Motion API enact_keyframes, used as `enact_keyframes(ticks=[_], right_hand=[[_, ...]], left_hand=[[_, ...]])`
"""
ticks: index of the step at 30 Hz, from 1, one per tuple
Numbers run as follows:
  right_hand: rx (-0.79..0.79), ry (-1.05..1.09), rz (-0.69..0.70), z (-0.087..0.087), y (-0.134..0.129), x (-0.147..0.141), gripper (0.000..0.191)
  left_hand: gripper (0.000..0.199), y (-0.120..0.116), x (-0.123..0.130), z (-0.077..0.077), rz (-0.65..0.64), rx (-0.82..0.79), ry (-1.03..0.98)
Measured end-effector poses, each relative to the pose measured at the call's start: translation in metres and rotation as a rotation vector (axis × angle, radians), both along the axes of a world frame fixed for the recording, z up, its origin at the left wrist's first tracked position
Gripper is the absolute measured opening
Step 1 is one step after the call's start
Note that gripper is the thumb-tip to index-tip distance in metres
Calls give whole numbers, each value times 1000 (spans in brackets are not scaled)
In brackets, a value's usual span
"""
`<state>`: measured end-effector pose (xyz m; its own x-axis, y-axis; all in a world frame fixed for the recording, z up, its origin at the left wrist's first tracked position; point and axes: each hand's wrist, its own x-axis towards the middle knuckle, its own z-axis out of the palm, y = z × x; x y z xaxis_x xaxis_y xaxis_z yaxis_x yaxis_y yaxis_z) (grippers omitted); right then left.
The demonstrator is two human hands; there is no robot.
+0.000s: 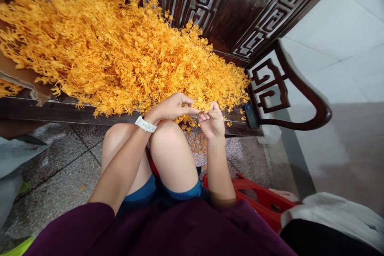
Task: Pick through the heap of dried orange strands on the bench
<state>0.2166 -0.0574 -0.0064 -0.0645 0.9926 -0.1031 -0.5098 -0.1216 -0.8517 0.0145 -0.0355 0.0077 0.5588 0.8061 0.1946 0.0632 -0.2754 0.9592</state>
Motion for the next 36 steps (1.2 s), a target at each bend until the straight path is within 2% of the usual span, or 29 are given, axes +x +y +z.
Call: enact_keyframes(ticks=[2, 5, 9, 13, 15, 17, 19, 22, 24, 25, 26, 27, 30, 31, 33, 36], right_hand=[[4, -25, 79, 5, -5, 4, 29], [46, -117, 99, 14, -15, 9, 27], [106, -179, 97, 23, -25, 10, 24], [103, -211, 190, 29, -32, 9, 19], [112, -179, 254, 31, -38, 15, 20], [189, -114, 335, 33, -46, 27, 20], [306, -96, 449, 36, -54, 44, 16], [391, -315, 694, 40, -62, 68, 7], [349, -506, 827, 40, -62, 75, 6], [320, -555, 832, 38, -60, 76, 6], [292, -551, 762, 36, -58, 75, 5], [263, -507, 625, 33, -54, 73, 6], [162, -267, 94, 25, -39, 63, 14], [127, -198, -26, 23, -34, 59, 17], [86, -126, -124, 22, -26, 51, 25], [89, -215, -77, 21, -23, 36, 23]], left_hand=[[53, 2, -2, -1, 71, 32, 11], [57, 5, -5, -3, 193, 110, 18], [43, 6, -1, -9, 251, 145, -36], [37, 9, -1, -15, 271, 176, -35], [34, 13, -9, -18, 379, 224, 43], [35, 20, -23, -20, 562, 257, 65], [47, 26, -38, -19, 687, 251, -54], [61, 26, -53, -11, 678, 232, -204], [63, 21, -54, -4, 648, 221, -212], [64, 18, -53, -1, 635, 214, -208], [65, 14, -50, 1, 615, 203, -202], [64, 12, -47, 3, 585, 189, -195], [64, 8, -38, 5, 469, 163, -145], [64, 7, -36, 5, 431, 166, -119], [64, 7, -33, 6, 374, 172, -75], [64, 7, -31, 6, 311, 162, -46]])
